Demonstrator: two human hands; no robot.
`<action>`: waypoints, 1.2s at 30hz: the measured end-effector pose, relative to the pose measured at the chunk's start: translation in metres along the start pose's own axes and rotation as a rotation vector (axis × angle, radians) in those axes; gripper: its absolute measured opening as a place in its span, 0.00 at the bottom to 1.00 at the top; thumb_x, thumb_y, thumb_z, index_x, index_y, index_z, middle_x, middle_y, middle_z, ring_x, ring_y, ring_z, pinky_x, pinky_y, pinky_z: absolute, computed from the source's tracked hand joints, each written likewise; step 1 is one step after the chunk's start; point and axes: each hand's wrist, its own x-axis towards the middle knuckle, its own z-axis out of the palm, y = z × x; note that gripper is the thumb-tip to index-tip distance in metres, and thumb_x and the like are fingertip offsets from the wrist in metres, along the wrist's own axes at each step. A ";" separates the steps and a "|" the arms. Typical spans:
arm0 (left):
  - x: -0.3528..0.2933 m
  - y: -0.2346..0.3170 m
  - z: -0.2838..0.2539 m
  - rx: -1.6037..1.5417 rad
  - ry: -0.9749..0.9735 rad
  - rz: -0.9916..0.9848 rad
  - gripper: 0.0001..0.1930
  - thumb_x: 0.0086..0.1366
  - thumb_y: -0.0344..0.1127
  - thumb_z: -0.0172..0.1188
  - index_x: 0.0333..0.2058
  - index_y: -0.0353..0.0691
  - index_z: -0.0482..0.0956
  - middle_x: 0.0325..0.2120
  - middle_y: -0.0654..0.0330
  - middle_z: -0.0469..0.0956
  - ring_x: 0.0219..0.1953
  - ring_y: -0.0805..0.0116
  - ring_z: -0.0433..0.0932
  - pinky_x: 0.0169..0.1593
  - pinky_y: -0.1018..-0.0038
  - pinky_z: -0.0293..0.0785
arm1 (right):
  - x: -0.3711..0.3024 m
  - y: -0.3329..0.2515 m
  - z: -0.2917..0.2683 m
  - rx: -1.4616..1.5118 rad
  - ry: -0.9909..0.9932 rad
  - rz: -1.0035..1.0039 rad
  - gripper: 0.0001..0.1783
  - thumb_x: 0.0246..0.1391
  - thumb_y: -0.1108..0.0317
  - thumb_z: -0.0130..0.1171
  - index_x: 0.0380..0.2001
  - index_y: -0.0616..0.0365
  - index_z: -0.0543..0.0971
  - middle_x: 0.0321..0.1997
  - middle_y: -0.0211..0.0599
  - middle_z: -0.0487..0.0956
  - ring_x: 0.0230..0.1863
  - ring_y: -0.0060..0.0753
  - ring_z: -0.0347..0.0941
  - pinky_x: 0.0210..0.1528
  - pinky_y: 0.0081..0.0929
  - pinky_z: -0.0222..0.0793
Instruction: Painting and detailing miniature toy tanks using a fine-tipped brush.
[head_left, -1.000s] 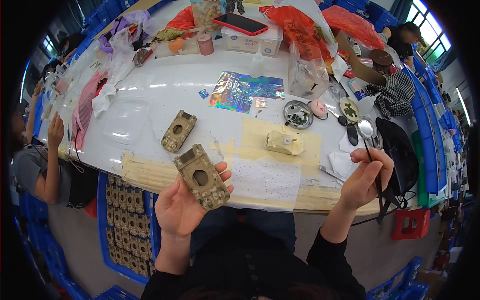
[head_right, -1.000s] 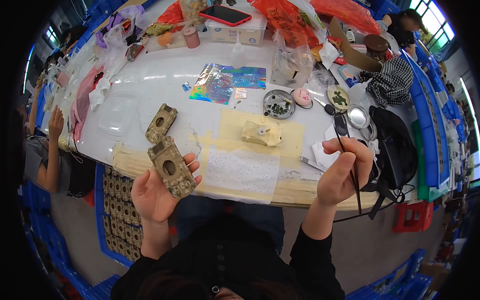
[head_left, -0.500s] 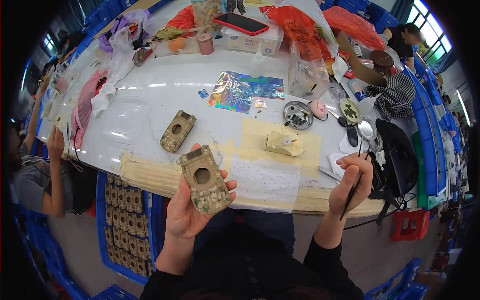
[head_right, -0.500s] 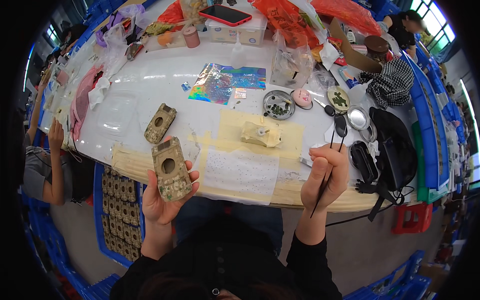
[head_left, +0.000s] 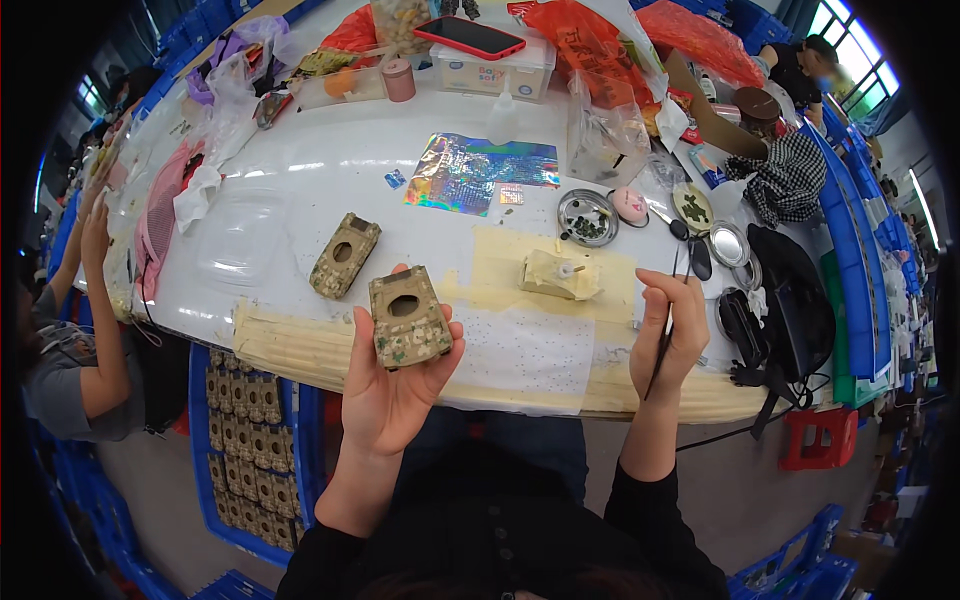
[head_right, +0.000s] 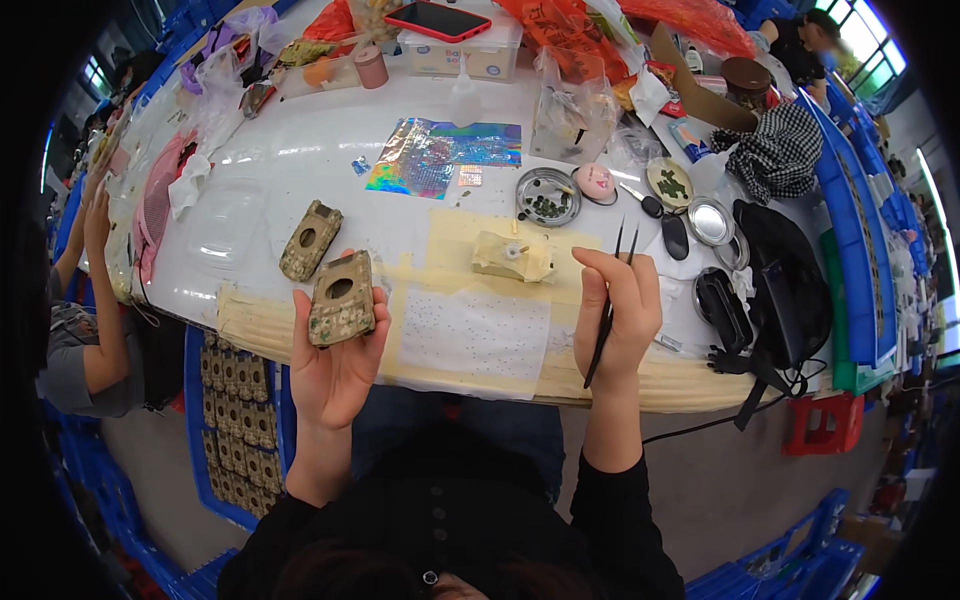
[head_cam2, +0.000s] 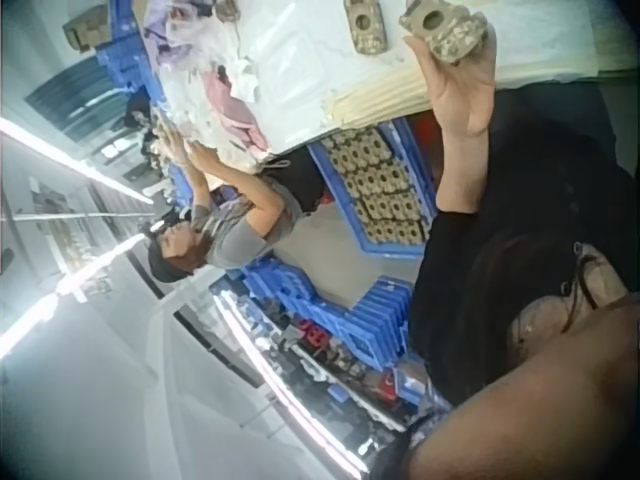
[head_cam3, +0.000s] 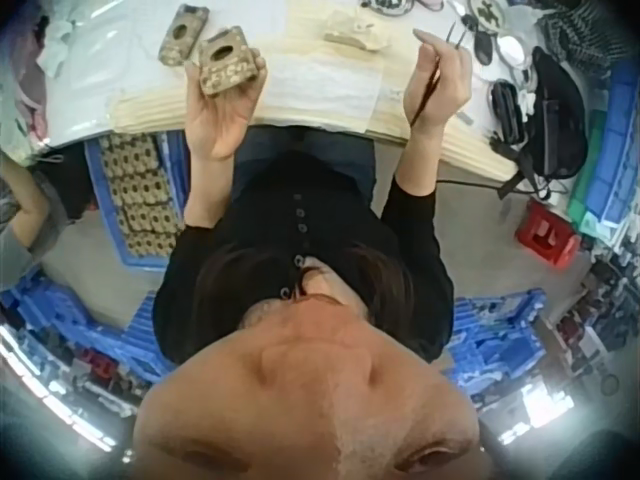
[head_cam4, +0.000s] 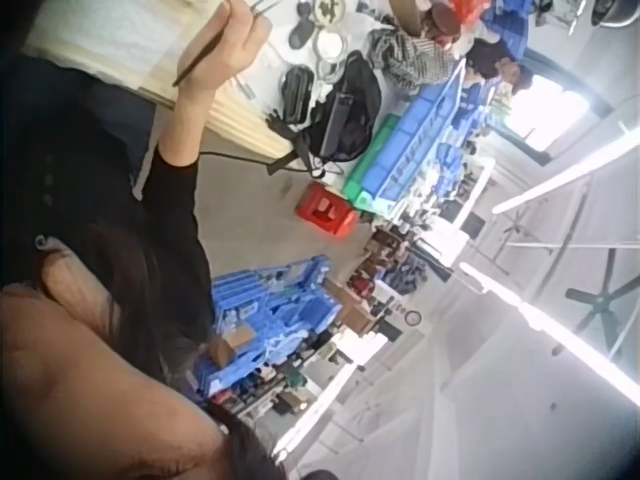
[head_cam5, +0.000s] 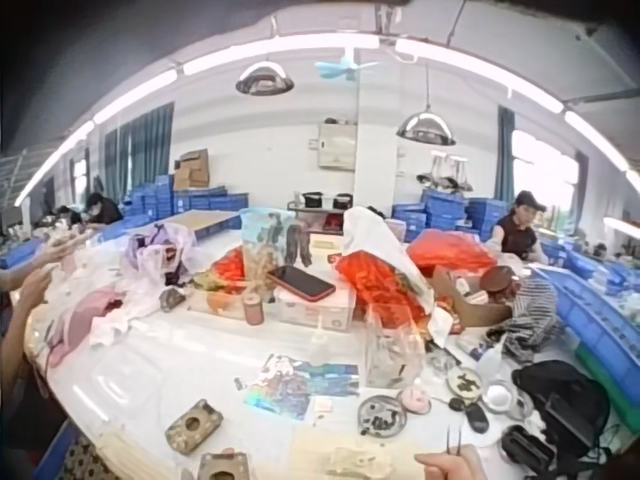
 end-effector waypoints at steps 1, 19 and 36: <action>0.003 -0.001 0.002 0.002 0.048 -0.007 0.29 0.71 0.54 0.36 0.65 0.47 0.48 0.54 0.42 0.63 0.57 0.49 0.67 0.62 0.59 0.67 | 0.001 0.001 0.002 -0.005 -0.025 0.012 0.06 0.52 0.77 0.57 0.34 0.60 0.80 0.22 0.35 0.67 0.24 0.29 0.62 0.25 0.24 0.57; 0.014 -0.012 0.005 -0.015 0.232 -0.006 0.22 0.71 0.51 0.40 0.57 0.45 0.61 0.49 0.48 0.70 0.54 0.52 0.70 0.60 0.61 0.70 | 0.008 0.002 0.027 -0.074 -0.241 -0.036 0.10 0.45 0.73 0.65 0.33 0.59 0.80 0.25 0.35 0.75 0.30 0.37 0.69 0.32 0.29 0.65; 0.013 -0.013 0.003 -0.062 0.214 -0.032 0.25 0.69 0.50 0.46 0.57 0.39 0.63 0.50 0.49 0.68 0.57 0.53 0.67 0.61 0.59 0.69 | 0.008 -0.001 0.023 -0.030 -0.150 -0.036 0.07 0.47 0.71 0.64 0.31 0.60 0.79 0.25 0.37 0.75 0.30 0.38 0.69 0.34 0.28 0.64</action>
